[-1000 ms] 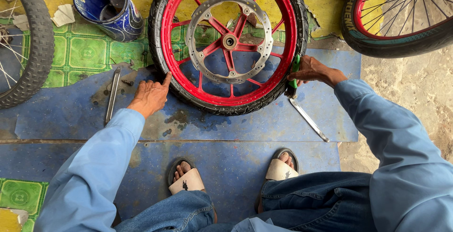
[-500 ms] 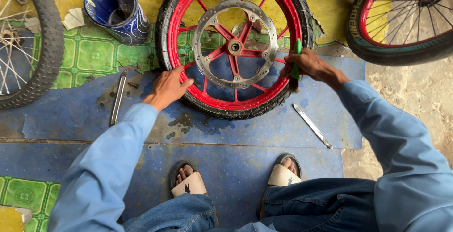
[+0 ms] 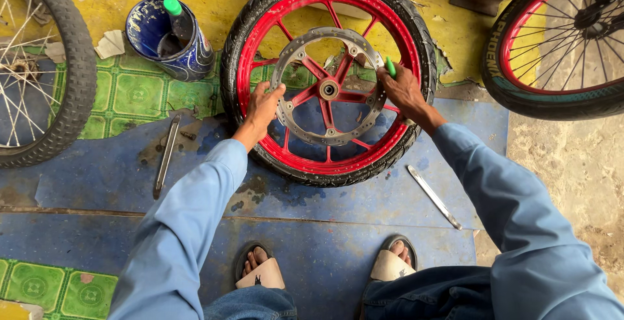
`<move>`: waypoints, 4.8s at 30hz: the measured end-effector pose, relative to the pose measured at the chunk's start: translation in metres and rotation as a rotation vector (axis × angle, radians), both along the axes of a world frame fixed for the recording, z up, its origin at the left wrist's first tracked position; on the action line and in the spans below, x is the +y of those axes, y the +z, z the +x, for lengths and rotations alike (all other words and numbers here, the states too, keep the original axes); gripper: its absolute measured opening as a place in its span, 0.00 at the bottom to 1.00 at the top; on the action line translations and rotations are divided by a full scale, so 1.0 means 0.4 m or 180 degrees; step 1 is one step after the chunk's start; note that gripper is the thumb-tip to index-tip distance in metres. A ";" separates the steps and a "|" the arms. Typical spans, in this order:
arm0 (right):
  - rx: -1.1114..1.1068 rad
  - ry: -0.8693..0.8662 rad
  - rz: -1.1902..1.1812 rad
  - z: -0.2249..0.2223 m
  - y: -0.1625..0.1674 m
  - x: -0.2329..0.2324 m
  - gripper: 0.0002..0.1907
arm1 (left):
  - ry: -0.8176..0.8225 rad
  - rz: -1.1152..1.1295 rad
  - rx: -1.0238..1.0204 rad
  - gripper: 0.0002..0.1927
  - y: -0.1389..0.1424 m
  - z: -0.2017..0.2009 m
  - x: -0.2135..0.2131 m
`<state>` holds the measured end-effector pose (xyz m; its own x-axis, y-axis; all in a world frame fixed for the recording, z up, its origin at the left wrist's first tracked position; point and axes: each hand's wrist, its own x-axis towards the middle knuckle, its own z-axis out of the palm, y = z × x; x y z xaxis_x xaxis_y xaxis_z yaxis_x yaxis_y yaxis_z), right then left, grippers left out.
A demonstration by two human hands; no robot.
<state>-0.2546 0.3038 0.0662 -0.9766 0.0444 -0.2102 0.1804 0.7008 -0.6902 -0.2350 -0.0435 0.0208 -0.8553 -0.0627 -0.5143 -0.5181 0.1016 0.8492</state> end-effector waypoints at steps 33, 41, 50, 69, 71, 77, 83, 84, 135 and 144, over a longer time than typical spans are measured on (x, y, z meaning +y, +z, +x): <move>-0.1176 0.0400 0.0560 0.087 -0.149 -0.003 0.29 | -0.1262 -0.1009 -0.0260 0.19 -0.101 0.134 -0.091; -0.0790 0.0361 0.0189 0.095 -0.094 0.060 0.33 | -0.1385 -0.3133 0.0229 0.19 -0.032 0.110 -0.346; 0.1084 0.1207 0.0243 0.102 0.085 -0.092 0.33 | -0.2457 -0.3200 -0.0354 0.29 -0.062 0.192 -0.389; -0.1009 0.1983 -0.0707 0.329 0.078 -0.279 0.24 | -0.2814 -0.3421 -0.0501 0.31 -0.055 0.219 -0.330; -0.1060 0.2046 -0.0711 0.339 0.079 -0.288 0.22 | -0.2799 -0.3426 -0.0505 0.31 -0.052 0.220 -0.332; -0.1084 0.2198 -0.0723 0.359 0.072 -0.303 0.21 | -0.2811 -0.3365 -0.0524 0.30 -0.051 0.222 -0.339; -0.1253 0.2138 -0.0858 0.372 0.063 -0.308 0.20 | -0.2767 -0.3220 -0.0530 0.29 -0.059 0.223 -0.343; -0.1284 0.2140 -0.0794 0.374 0.064 -0.309 0.20 | -0.2765 -0.3203 -0.0533 0.28 -0.059 0.222 -0.343; -0.1263 0.1806 -0.1063 0.385 0.072 -0.317 0.19 | -0.3131 -0.3410 -0.0164 0.30 -0.038 0.252 -0.353; -0.1102 0.1909 -0.0756 0.393 0.055 -0.333 0.22 | -0.3145 -0.3400 -0.0146 0.28 -0.053 0.254 -0.354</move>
